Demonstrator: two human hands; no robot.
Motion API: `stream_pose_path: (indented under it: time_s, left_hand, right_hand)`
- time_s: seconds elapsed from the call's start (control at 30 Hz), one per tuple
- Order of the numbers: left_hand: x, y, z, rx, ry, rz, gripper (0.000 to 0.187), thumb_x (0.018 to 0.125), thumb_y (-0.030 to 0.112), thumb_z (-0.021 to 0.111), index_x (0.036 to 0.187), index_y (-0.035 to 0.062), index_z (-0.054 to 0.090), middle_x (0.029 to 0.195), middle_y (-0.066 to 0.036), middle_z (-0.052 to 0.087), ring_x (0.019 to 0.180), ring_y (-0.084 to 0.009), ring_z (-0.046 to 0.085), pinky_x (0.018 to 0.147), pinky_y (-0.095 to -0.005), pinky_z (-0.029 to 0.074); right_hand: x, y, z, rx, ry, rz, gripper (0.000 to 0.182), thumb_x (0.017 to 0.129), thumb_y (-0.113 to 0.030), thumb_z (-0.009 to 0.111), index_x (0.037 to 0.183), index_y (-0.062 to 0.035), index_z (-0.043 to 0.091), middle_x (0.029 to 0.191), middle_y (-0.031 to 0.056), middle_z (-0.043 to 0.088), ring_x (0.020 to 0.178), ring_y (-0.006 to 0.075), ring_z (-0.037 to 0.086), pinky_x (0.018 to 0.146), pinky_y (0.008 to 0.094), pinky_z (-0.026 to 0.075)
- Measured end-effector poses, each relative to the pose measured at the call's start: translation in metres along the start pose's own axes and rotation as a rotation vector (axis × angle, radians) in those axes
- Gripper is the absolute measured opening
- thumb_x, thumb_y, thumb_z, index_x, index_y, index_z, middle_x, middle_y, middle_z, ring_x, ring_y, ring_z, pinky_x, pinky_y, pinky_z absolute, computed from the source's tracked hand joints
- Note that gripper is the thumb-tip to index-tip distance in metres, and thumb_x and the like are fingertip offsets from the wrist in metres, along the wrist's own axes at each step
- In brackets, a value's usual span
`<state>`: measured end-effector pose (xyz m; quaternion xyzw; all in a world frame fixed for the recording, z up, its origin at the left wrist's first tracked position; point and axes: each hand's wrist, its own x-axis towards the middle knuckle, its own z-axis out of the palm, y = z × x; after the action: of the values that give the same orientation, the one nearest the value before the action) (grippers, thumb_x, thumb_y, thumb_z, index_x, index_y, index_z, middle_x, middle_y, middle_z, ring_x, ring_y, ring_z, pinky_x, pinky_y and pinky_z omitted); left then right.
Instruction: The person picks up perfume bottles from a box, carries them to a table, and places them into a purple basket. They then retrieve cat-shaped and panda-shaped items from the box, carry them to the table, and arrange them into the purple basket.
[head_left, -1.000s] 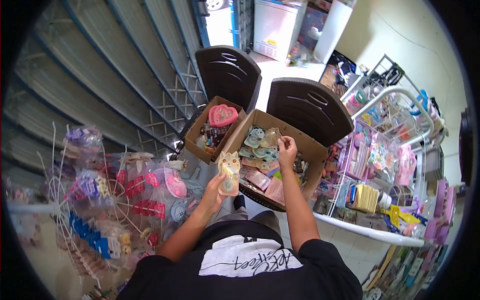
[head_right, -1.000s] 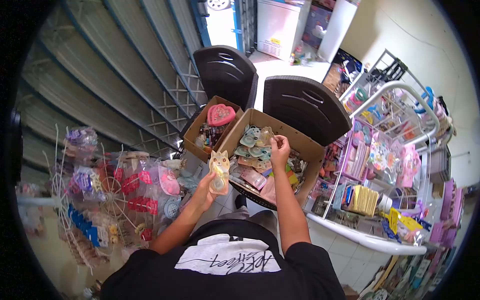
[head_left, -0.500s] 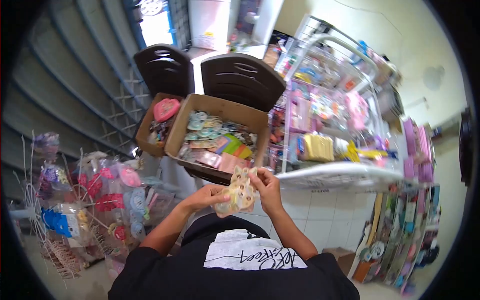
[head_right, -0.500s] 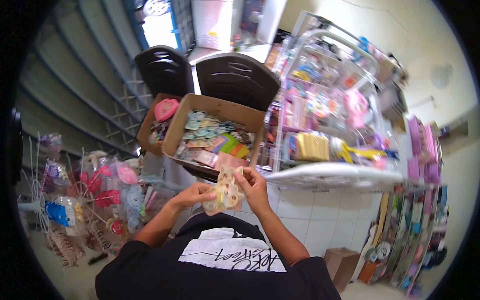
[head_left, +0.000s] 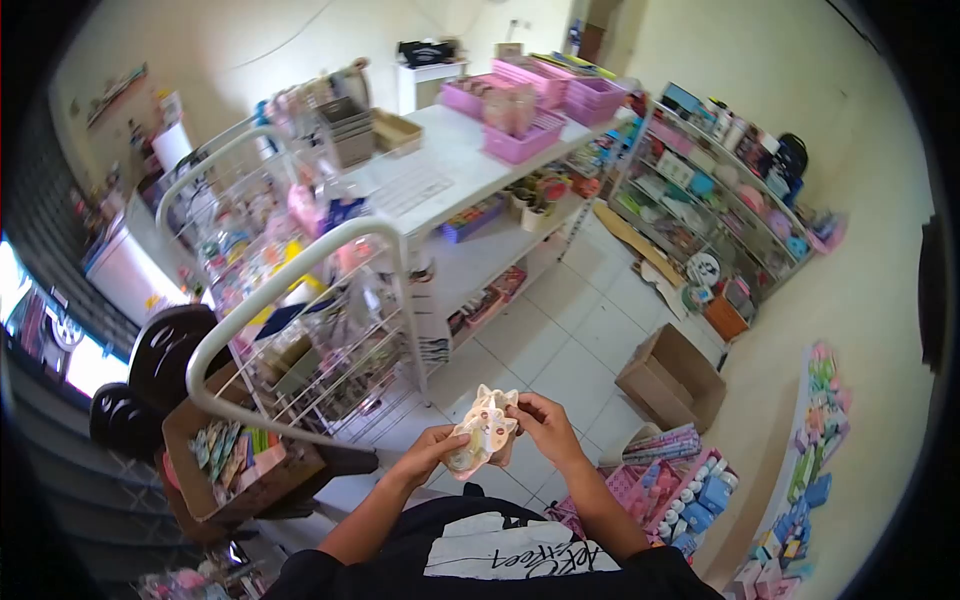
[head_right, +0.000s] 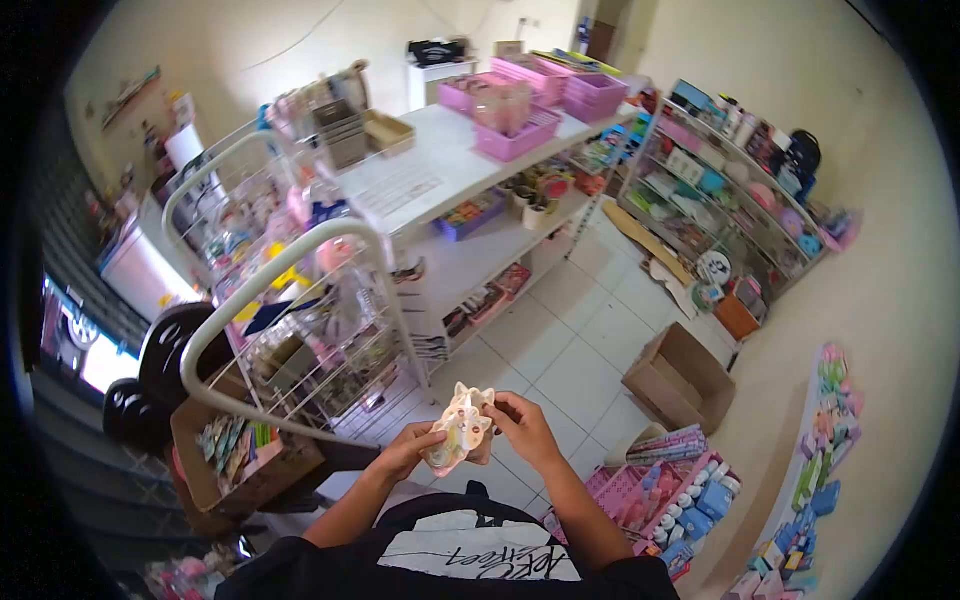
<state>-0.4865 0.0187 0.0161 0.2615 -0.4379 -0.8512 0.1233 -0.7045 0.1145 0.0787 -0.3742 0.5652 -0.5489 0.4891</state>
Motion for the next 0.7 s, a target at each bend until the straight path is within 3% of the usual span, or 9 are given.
stream_pose_path:
  time_s: [0.23,0.4,0.57,0.63,0.7]
  left_hand:
    - [0.095,0.019,0.041,0.074,-0.118,-0.109,0.042,0.093,0.032,0.065,0.118,-0.0014,0.064,0.103,-0.005,0.069,0.090,-0.0106,0.064,0.082,-0.0256,0.049]
    - [0.170,0.046,0.031,0.082,-0.148,0.054,0.038,0.092,0.024,0.069,0.120,0.0000,0.062,0.114,-0.007,0.066,0.107,-0.0138,0.060,0.093,-0.0307,0.047]
    - [0.250,0.125,0.039,0.141,-0.168,0.158,0.040,0.090,0.013,0.069,0.125,0.0002,0.054,0.113,-0.006,0.064,0.108,-0.0147,0.059,0.095,-0.0318,0.047]
    - [0.272,0.169,0.050,0.253,-0.160,0.331,0.044,0.090,0.008,0.066,0.130,0.0005,0.048,0.118,-0.007,0.060,0.111,-0.0155,0.058,0.096,-0.0321,0.046]
    - [0.292,0.207,0.057,0.229,-0.141,0.380,0.046,0.089,0.006,0.066,0.131,0.0008,0.046,0.119,-0.008,0.059,0.112,-0.0160,0.057,0.097,-0.0327,0.046]
  right_hand:
    - [0.011,0.014,-0.087,0.027,0.220,-0.047,0.020,0.093,-0.011,0.064,0.109,0.0005,0.064,0.092,0.0023,0.068,0.082,0.0070,0.061,0.071,0.0229,0.048]
    - [0.070,-0.001,-0.156,0.048,0.356,-0.122,0.019,0.092,-0.009,0.065,0.107,0.0031,0.064,0.091,0.0020,0.066,0.082,0.0079,0.060,0.076,0.0233,0.048]
    - [0.156,-0.074,-0.223,-0.154,0.421,-0.163,0.017,0.090,-0.010,0.066,0.103,0.0006,0.065,0.091,0.0013,0.066,0.081,0.0074,0.059,0.074,0.0233,0.047]
    - [0.197,-0.110,-0.239,-0.181,0.438,-0.196,0.016,0.089,-0.012,0.067,0.100,-0.0009,0.066,0.091,0.0010,0.066,0.080,0.0071,0.058,0.072,0.0234,0.046]
    - [0.242,-0.142,-0.254,-0.232,0.354,-0.371,0.018,0.090,-0.009,0.065,0.105,0.0009,0.064,0.090,0.0001,0.065,0.082,0.0065,0.058,0.075,0.0236,0.047]
